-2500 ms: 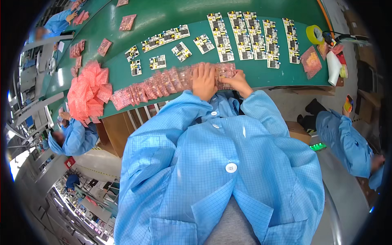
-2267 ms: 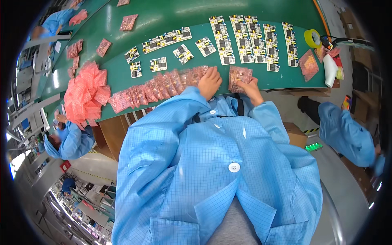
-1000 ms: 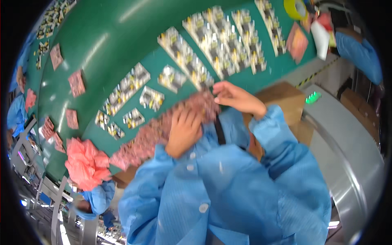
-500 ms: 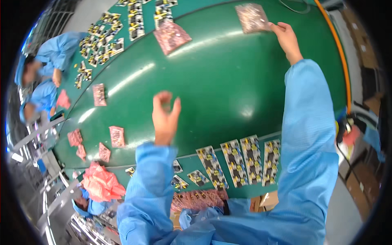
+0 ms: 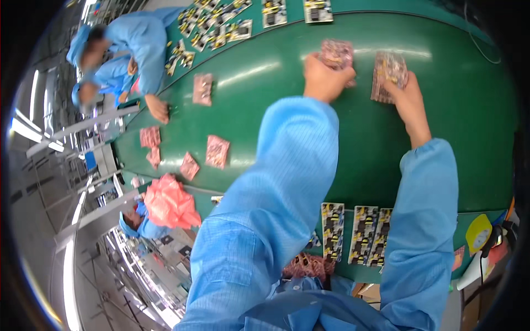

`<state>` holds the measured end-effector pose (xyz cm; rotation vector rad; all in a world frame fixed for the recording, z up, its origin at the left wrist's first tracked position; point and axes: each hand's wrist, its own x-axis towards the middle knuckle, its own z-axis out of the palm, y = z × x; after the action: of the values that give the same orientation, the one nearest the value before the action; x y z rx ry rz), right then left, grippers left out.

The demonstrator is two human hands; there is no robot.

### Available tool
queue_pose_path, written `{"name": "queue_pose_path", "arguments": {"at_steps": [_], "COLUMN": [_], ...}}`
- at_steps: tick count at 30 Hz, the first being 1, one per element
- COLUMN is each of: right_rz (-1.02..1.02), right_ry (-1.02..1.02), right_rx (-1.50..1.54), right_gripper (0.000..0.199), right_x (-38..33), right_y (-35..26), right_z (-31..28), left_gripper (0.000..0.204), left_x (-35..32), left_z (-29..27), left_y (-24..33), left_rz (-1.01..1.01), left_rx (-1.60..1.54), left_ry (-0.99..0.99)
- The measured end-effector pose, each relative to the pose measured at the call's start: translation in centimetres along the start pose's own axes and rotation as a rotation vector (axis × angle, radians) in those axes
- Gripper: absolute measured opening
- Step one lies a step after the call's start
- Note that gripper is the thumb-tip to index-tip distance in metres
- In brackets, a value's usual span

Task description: Packing electronic components into bubble wrap and placing them in boxes.

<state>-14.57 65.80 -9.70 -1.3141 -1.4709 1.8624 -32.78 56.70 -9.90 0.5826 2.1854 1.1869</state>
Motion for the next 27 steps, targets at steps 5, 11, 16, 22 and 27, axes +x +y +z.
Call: {"name": "queue_pose_path", "arguments": {"at_steps": [5, 11, 16, 22, 27], "right_rz": [0.013, 0.226, 0.131, 0.086, 0.027], "right_ry": [-0.292, -0.542, -0.587, -0.731, -0.602], "right_rx": [0.238, 0.305, 0.294, 0.114, -0.003], "right_gripper": [0.041, 0.044, 0.036, 0.039, 0.039], "right_x": [-9.2, -18.9, -23.9, -28.1, -22.9], "right_y": [3.6, 2.6, 1.7, 1.3, 2.1], "right_z": [10.0, 15.7, 23.5, 31.0, 37.7], "left_gripper": [0.062, 0.081, 0.088, 0.075, 0.073], "left_x": [-11.3, -20.5, -23.9, -25.0, -24.6], "left_z": [-8.7, -18.0, -27.4, -33.2, -39.4], "left_y": [-1.9, -3.6, -7.7, -14.4, -17.0], "left_rz": [-0.257, -0.164, -0.241, -0.096, 0.101], "left_rx": [-0.56, -0.601, -0.714, -0.711, -0.165], "left_ry": [-0.41, -0.305, -0.214, -0.111, 0.109]}}
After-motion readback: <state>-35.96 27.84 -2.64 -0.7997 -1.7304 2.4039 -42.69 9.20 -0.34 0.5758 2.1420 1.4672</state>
